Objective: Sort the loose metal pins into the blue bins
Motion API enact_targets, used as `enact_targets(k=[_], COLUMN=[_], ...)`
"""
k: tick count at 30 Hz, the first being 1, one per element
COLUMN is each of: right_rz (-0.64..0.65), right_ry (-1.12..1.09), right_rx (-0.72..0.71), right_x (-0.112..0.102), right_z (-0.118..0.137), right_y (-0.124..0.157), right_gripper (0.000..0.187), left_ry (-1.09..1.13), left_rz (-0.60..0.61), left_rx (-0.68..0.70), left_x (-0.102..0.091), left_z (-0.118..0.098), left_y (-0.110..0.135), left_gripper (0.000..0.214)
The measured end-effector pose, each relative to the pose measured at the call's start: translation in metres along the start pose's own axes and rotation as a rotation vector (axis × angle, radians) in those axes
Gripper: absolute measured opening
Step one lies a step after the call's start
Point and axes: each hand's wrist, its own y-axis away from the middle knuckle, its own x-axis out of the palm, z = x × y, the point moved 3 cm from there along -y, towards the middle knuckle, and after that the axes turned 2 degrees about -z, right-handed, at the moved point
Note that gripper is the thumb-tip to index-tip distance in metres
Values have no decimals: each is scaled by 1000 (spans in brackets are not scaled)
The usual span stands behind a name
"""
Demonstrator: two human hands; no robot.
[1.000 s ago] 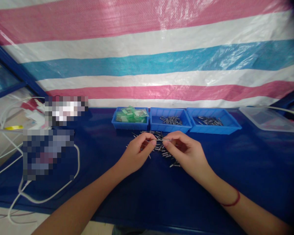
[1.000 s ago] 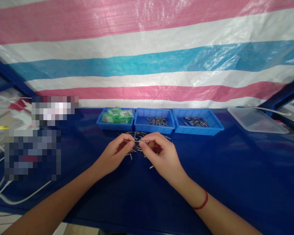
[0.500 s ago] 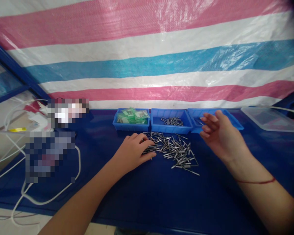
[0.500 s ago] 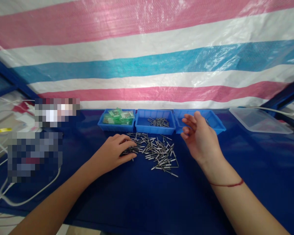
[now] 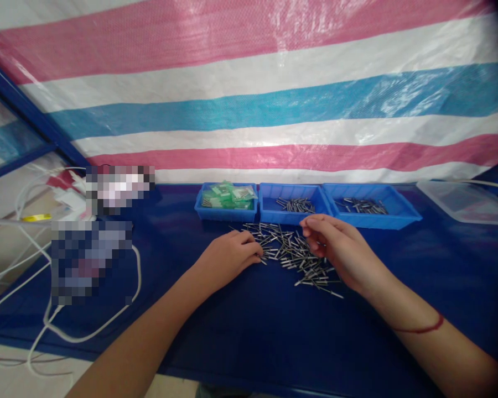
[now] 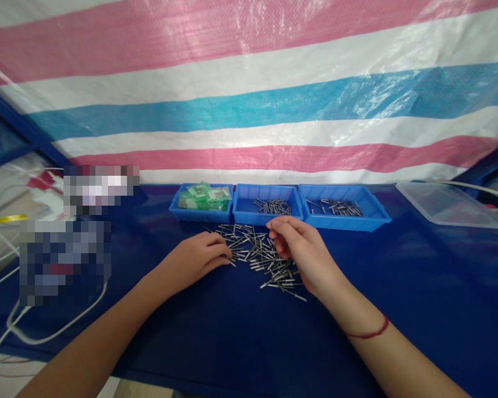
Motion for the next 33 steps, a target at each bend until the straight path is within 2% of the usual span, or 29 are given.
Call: enact_targets(k=[4,6,11,15,22,28,33], right_rz=[88,130,175,198,152,112,109], right_ry=[212,341,634,567,430,321,313], right_rx=[-71,-150,-440,-471,-484,-369,-347], right_x=[9,13,23,30,30,25,25], right_z=[-1,-3,-4,-5,-3,-1,-3], right_y=[6,7,17,26,30,30,28], right_gripper=[22,22,19,20,15,19,18], left_ry=[-34,-26,237,475,629,716,852], left_rz=[-33,-57,-181,-233,-264,-240,-330], left_rx=[-6,-21,-68,-90,-175,-250,-370], left_x=[-2,-5,-10,-8,-5,-4,-2], left_z=[-2,-3,-7,-14,-18,-16,-11], left_y=[-2,-2,-3,-1,-2,-3,-4], left_gripper=[17,15,16,15,15,16,17])
